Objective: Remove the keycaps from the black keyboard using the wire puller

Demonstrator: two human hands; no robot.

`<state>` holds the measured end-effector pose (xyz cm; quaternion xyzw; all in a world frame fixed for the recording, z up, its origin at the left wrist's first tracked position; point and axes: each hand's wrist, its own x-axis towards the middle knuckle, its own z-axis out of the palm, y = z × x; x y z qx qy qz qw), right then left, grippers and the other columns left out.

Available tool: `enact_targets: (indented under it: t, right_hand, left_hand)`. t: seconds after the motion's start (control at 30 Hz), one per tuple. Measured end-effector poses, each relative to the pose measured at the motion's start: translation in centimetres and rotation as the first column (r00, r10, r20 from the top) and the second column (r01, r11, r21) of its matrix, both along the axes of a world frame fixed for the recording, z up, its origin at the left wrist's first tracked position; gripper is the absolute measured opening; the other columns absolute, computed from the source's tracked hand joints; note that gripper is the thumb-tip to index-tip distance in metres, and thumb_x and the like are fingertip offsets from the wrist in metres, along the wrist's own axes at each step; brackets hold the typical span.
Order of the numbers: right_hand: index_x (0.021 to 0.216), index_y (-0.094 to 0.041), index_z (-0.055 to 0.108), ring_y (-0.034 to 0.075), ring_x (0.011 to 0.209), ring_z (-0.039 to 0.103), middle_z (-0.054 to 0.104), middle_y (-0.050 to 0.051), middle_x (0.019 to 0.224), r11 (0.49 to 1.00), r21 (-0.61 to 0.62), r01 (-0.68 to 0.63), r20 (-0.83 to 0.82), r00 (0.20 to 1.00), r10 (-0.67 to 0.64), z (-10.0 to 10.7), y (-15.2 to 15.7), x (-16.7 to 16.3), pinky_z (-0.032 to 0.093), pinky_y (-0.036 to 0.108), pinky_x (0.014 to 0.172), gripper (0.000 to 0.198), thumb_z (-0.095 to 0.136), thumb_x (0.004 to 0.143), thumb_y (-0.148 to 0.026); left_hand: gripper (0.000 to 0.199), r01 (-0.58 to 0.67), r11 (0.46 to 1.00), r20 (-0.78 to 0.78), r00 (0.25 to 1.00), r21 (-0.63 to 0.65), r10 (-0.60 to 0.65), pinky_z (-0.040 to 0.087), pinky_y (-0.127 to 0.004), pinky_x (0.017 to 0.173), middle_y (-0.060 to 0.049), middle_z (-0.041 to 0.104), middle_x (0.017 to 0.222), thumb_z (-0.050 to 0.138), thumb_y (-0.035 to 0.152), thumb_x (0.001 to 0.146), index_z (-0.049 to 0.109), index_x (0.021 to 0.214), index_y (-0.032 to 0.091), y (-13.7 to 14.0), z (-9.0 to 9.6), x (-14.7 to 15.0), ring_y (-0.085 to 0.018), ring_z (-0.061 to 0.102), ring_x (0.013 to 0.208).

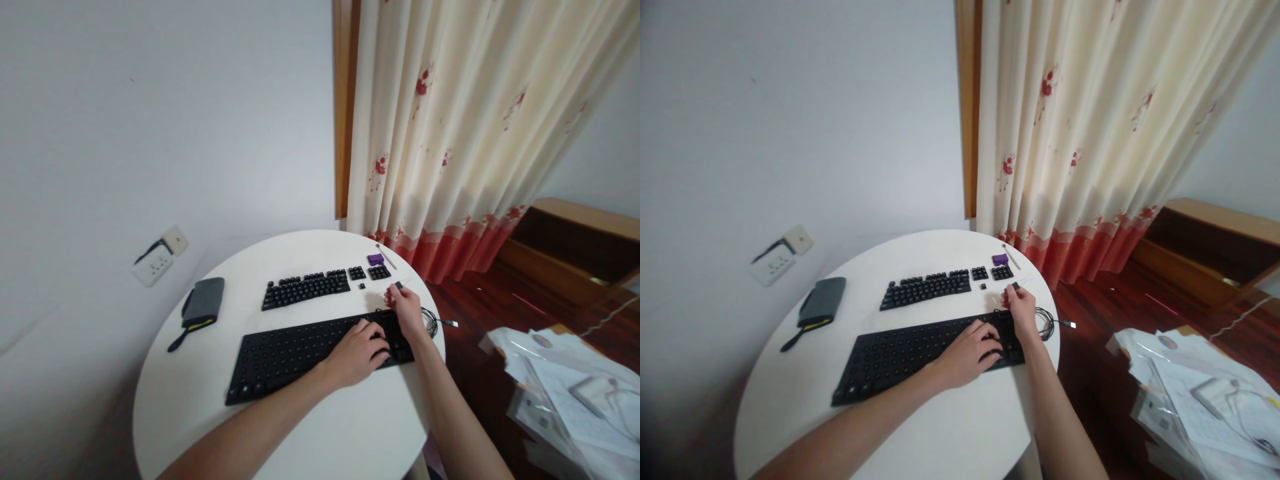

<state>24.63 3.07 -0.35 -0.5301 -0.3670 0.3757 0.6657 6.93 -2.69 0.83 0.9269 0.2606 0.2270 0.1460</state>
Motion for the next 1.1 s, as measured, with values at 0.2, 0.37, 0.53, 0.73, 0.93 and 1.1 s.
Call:
enact_targets:
  t: [0.2, 0.37, 0.53, 0.73, 0.93, 1.1]
  right_hand:
    - [0.070, -0.018, 0.058, 0.015, 0.050, 0.050, 0.058, 0.001, 0.059, 0.996, 0.032, -0.086, 0.253, 0.965, 0.075, -0.5, -3.2, 2.1, 0.040, 0.028, 0.050, 0.039, 0.059, 0.085, -0.054]
    - [0.069, -0.019, 0.057, 0.017, 0.054, 0.050, 0.057, 0.002, 0.060, 0.993, 0.002, -0.120, 0.549, 0.830, 0.099, -0.9, -6.5, 3.2, 0.039, 0.029, 0.052, 0.042, 0.049, 0.092, -0.053]
    - [0.072, -0.020, 0.054, 0.018, 0.061, 0.051, 0.056, 0.002, 0.065, 0.974, -0.022, -0.226, 0.685, 0.706, 0.179, -1.0, -8.3, 3.6, 0.040, 0.028, 0.058, 0.035, 0.045, 0.096, -0.044]
    - [0.081, -0.020, 0.059, 0.019, 0.073, 0.054, 0.062, 0.004, 0.078, 0.903, -0.050, -0.427, 0.768, 0.561, 0.308, -0.8, -9.1, 3.4, 0.043, 0.029, 0.068, 0.028, 0.044, 0.098, -0.036]
    - [0.085, -0.018, 0.058, 0.020, 0.075, 0.054, 0.062, 0.006, 0.082, 0.975, 0.085, -0.206, 0.783, 0.618, 0.062, -2.4, -9.6, 2.9, 0.042, 0.031, 0.070, 0.023, 0.045, 0.097, -0.033]
    - [0.077, -0.019, 0.056, 0.019, 0.068, 0.053, 0.060, 0.004, 0.073, 0.996, 0.070, -0.061, 0.768, 0.640, -0.015, -2.9, -9.5, 2.1, 0.040, 0.029, 0.065, 0.028, 0.045, 0.097, -0.035]
  left_hand:
    - [0.018, 0.003, 1.000, 0.028, 1.000, -0.006, -0.002, 0.044, -0.037, 0.095, -0.004, 0.061, 0.108, 0.055, 0.029, 0.094, 0.071, 0.099, 0.022, 0.2, -0.5, 0.0, -0.021, 0.050, 0.103]
    - [0.020, 0.017, 1.000, 0.021, 1.000, -0.014, -0.017, 0.043, -0.038, 0.096, -0.005, 0.060, 0.108, 0.052, 0.029, 0.095, 0.071, 0.099, 0.021, 0.5, -0.4, 0.1, -0.021, 0.050, 0.103]
    - [0.022, 0.020, 1.000, 0.005, 1.000, -0.019, -0.020, 0.042, -0.038, 0.097, -0.005, 0.060, 0.110, 0.051, 0.029, 0.096, 0.071, 0.101, 0.020, 0.5, -0.2, 0.1, -0.021, 0.050, 0.104]
    - [0.023, 0.011, 1.000, 0.000, 1.000, -0.019, -0.011, 0.042, -0.038, 0.097, -0.006, 0.059, 0.109, 0.050, 0.029, 0.096, 0.070, 0.099, 0.020, 0.5, -0.2, 0.1, -0.022, 0.049, 0.105]
    - [0.023, 0.014, 1.000, 0.006, 1.000, -0.024, -0.013, 0.041, -0.037, 0.097, -0.005, 0.059, 0.109, 0.050, 0.029, 0.096, 0.070, 0.102, 0.021, 0.5, -0.5, 0.1, -0.021, 0.049, 0.103]
    - [0.022, 0.019, 0.999, 0.005, 1.000, -0.035, -0.018, 0.041, -0.037, 0.098, -0.004, 0.059, 0.109, 0.051, 0.029, 0.096, 0.070, 0.103, 0.021, 0.6, -0.3, 0.2, -0.021, 0.048, 0.103]
